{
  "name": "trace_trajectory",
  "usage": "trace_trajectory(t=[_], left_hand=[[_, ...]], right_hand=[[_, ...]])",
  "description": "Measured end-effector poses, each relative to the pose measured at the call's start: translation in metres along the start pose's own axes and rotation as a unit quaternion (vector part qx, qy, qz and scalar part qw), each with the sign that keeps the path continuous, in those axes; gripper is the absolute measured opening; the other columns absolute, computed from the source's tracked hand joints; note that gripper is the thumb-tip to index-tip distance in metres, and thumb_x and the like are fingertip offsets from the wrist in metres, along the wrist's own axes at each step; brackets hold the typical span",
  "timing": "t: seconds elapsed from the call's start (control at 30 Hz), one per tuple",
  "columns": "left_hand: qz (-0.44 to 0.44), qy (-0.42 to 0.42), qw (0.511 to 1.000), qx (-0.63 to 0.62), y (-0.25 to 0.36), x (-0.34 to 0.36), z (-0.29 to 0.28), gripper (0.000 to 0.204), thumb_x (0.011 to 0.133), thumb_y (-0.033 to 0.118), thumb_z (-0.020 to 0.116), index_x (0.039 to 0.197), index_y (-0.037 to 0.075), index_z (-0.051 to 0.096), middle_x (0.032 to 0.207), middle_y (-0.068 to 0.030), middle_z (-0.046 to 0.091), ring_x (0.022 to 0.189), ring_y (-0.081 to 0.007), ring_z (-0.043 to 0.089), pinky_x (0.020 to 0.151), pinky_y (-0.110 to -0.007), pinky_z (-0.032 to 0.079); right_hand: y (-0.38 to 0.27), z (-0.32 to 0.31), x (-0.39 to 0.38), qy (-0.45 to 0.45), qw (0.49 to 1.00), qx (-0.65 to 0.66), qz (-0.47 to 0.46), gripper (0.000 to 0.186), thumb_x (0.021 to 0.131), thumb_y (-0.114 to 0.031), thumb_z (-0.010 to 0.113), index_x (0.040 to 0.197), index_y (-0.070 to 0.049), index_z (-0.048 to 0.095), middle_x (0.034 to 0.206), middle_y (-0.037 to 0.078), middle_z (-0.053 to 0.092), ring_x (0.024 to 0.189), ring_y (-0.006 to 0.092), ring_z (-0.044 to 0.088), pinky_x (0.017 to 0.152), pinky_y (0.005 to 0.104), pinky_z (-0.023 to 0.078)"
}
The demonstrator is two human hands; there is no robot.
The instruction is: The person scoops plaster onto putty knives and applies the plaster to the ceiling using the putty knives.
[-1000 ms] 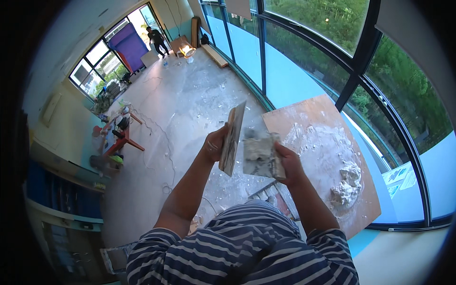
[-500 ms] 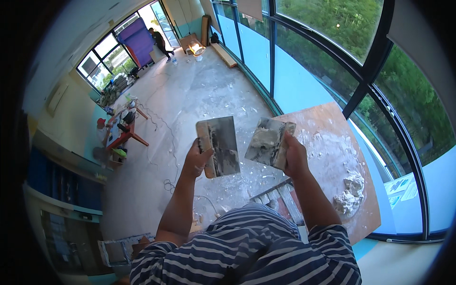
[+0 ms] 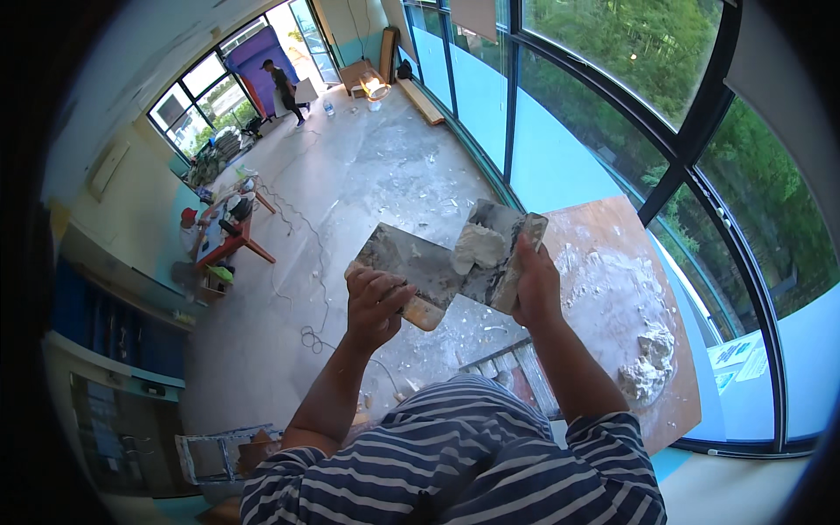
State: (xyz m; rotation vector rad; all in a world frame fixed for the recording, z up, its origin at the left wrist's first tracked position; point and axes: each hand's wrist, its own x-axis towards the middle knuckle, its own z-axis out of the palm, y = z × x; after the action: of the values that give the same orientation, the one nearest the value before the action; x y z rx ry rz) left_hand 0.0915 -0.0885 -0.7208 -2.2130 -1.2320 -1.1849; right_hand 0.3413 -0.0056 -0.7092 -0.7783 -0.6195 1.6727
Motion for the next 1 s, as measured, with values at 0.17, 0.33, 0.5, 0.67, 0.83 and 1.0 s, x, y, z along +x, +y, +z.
trace_trajectory(t=[0.17, 0.33, 0.5, 0.67, 0.83, 1.0], left_hand=[[-0.024, 0.035, 0.999, 0.002, -0.006, -0.007, 0.005, 0.031, 0.065, 0.001, 0.068, 0.094, 0.015, 0.070, 0.096, -0.0044, 0.062, 0.093, -0.0240, 0.058, 0.086, -0.042, 0.040], [-0.040, 0.052, 0.998, -0.019, -0.015, -0.014, 0.012, 0.036, 0.061, -0.001, 0.068, 0.096, 0.006, 0.068, 0.101, -0.0084, 0.060, 0.096, -0.0295, 0.056, 0.089, -0.044, 0.044], [-0.071, 0.128, 0.988, -0.056, -0.019, -0.003, 0.013, 0.034, 0.062, -0.002, 0.064, 0.095, 0.004, 0.067, 0.098, -0.0117, 0.062, 0.094, -0.0310, 0.057, 0.087, -0.044, 0.046], [-0.042, 0.148, 0.988, -0.031, -0.033, 0.016, -0.007, 0.030, 0.075, 0.002, 0.068, 0.104, 0.001, 0.062, 0.099, -0.0140, 0.060, 0.094, -0.0328, 0.058, 0.084, -0.043, 0.049], [-0.054, 0.218, 0.974, 0.004, -0.062, 0.073, -0.055, 0.025, 0.076, 0.000, 0.062, 0.101, 0.000, 0.064, 0.097, -0.0165, 0.065, 0.094, -0.0344, 0.061, 0.085, -0.042, 0.048], [0.037, 0.271, 0.939, 0.209, -0.106, 0.179, -0.183, 0.019, 0.082, 0.006, 0.065, 0.101, 0.002, 0.063, 0.095, -0.0158, 0.062, 0.090, -0.0320, 0.061, 0.081, -0.040, 0.049]], right_hand=[[0.008, 0.005, -0.005, -0.059, 0.998, 0.018, 0.009, 0.041, 0.099, -0.028, 0.048, 0.129, 0.000, 0.044, 0.113, 0.012, 0.059, 0.097, 0.0228, 0.063, 0.084, 0.0376, 0.054], [0.008, 0.009, -0.004, -0.107, 0.992, 0.032, 0.055, 0.041, 0.099, -0.028, 0.047, 0.129, 0.000, 0.044, 0.115, 0.014, 0.059, 0.098, 0.0237, 0.063, 0.086, 0.0385, 0.054], [0.019, 0.012, 0.003, -0.109, 0.980, 0.082, 0.148, 0.040, 0.099, -0.029, 0.047, 0.126, 0.002, 0.047, 0.110, 0.016, 0.062, 0.096, 0.0262, 0.065, 0.085, 0.0412, 0.054], [0.030, 0.006, 0.018, -0.119, 0.979, 0.071, 0.148, 0.042, 0.099, -0.032, 0.046, 0.125, 0.001, 0.049, 0.111, 0.017, 0.062, 0.097, 0.0285, 0.065, 0.087, 0.0436, 0.054], [0.035, -0.043, 0.048, -0.150, 0.978, 0.086, 0.120, 0.048, 0.099, -0.036, 0.042, 0.130, 0.000, 0.047, 0.116, 0.015, 0.060, 0.103, 0.0294, 0.062, 0.092, 0.0455, 0.050], [0.039, -0.125, 0.061, -0.106, 0.992, 0.054, 0.037, 0.048, 0.098, -0.036, 0.042, 0.129, 0.001, 0.048, 0.116, 0.015, 0.061, 0.101, 0.0302, 0.063, 0.089, 0.0471, 0.052]])
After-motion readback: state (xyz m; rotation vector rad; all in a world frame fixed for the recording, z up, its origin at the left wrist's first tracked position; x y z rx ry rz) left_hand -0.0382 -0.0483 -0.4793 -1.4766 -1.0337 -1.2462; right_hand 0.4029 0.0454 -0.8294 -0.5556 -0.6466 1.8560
